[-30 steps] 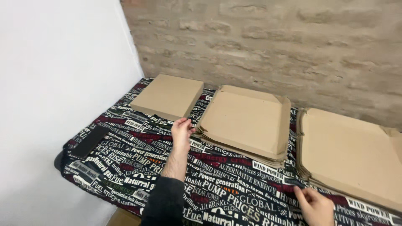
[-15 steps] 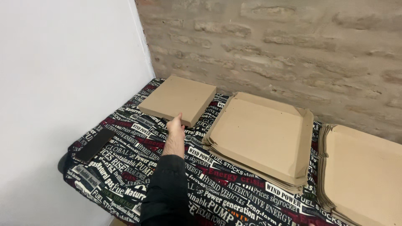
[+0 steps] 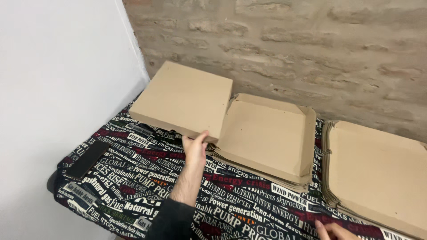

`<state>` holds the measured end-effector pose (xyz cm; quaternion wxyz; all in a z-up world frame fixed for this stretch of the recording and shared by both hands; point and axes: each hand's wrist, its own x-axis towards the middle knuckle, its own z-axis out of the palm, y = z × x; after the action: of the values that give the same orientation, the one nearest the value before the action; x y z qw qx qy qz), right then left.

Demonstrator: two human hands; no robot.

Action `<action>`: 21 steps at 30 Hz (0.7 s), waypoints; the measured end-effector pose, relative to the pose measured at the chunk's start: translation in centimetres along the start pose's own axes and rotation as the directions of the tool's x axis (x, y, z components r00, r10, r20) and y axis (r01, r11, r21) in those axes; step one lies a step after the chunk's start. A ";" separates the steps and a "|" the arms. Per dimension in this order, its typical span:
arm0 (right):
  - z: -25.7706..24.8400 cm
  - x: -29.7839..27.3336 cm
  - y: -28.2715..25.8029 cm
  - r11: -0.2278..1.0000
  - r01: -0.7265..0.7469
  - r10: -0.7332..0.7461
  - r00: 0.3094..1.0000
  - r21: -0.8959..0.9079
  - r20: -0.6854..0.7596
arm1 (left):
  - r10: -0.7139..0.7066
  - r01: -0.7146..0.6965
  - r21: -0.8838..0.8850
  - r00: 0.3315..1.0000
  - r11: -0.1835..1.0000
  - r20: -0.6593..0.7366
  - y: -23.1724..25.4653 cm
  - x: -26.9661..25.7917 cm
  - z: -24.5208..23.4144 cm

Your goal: The person assembles cardboard pizza boxes by folding the pre-cut flaps and securing the sides together on a flat surface.

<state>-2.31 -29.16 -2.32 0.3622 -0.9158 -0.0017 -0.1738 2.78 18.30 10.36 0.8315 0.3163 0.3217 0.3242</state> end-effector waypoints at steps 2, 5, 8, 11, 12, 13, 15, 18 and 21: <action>-1.8 -0.3 -2.2 0.991 0.094 -0.092 0.996 0.096 -0.024 | -0.029 0.027 0.019 0.994 0.999 0.102 -1.7 -5.3 0.6; -2.7 -0.5 -1.9 0.952 0.216 -0.205 0.976 0.219 -0.073 | -0.033 0.032 0.008 0.963 0.999 0.269 -6.3 -12.6 0.6; -3.6 0.3 -1.2 0.911 0.126 -0.146 0.989 0.392 0.022 | 0.040 0.005 -0.096 0.885 0.995 0.463 -12.0 -19.1 0.4; -4.0 2.5 -1.9 0.778 -0.151 0.000 0.971 0.609 0.241 | 0.021 0.081 -0.148 0.810 0.986 0.587 -17.9 -24.1 0.3; -4.0 3.4 -2.2 0.665 -0.297 0.066 0.937 0.685 0.343 | -0.038 0.137 -0.120 0.800 0.983 0.599 -19.8 -25.6 0.2; -4.2 3.8 -1.8 0.668 -0.301 0.083 0.939 0.680 0.334 | -0.056 0.154 -0.111 0.794 0.982 0.606 -19.4 -26.2 0.2; -4.7 4.9 -1.0 0.443 -0.340 0.102 0.938 0.830 0.330 | -0.247 0.324 0.047 0.611 0.945 0.752 -18.4 -27.2 0.5; -6.8 6.3 1.8 0.422 -0.384 0.181 0.923 0.821 0.339 | -0.381 0.451 0.055 0.678 0.891 0.628 -19.5 -20.5 -1.4; -6.7 7.0 3.9 0.468 -0.316 0.178 0.948 0.825 0.262 | -0.221 0.323 -0.089 0.799 0.942 0.559 -20.7 -8.3 -5.5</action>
<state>2.67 -37.39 1.86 0.7877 -0.6150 0.0199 -0.0314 0.81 1.69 -5.37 0.9511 0.2689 0.0854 0.1260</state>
